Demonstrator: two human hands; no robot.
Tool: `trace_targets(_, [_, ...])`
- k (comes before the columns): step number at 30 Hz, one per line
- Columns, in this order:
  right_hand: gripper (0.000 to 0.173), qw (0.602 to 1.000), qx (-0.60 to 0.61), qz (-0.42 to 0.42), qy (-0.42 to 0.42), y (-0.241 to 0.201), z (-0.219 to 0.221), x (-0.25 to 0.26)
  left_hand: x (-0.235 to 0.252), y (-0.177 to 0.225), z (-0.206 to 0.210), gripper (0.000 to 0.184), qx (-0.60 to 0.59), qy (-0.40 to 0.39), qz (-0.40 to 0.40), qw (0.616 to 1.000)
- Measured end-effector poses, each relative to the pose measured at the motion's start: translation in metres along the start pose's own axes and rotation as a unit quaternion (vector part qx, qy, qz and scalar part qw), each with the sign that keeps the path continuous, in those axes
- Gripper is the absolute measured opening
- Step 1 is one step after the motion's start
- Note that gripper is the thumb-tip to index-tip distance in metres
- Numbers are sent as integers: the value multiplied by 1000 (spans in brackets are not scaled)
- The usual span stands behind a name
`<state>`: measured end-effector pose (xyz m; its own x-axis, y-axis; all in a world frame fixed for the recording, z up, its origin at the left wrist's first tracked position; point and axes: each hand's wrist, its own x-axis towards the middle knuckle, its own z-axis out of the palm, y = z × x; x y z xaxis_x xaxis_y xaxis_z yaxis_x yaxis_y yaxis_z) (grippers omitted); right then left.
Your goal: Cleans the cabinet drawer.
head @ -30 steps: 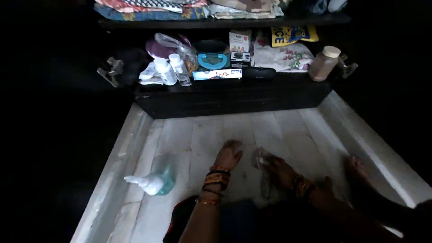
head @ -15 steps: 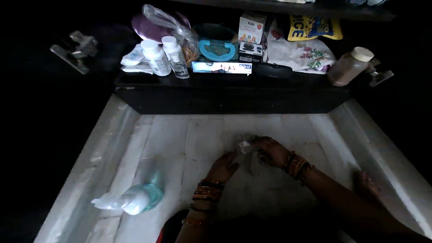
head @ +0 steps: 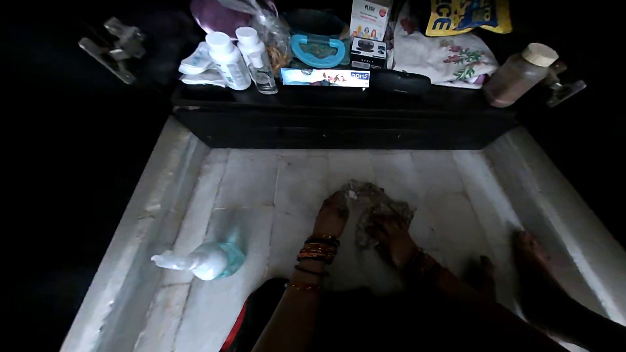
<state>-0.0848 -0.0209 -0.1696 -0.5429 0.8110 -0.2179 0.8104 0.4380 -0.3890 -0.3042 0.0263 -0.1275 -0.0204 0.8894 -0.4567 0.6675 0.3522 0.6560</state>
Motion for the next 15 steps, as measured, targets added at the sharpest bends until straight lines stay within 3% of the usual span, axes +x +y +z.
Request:
trace_targets(4, [39, 998, 23, 49, -22, -17, -23, 11, 1, -4, 0, 58, -43, 23, -15, 999])
trace_targets(7, [31, 996, 62, 19, 68, -27, -25, -4, 4, -4, -1, 60, -86, 24, -52, 995])
trace_targets(12, [35, 989, 143, 2, -36, -30, -42, -18, 5, -3, 7, 55, -218, 37, -103, 970])
trace_targets(15, [40, 971, 228, 44, -48, -20, -46, -11, -3, -2, 8, 54, -228, 21, -87, 969])
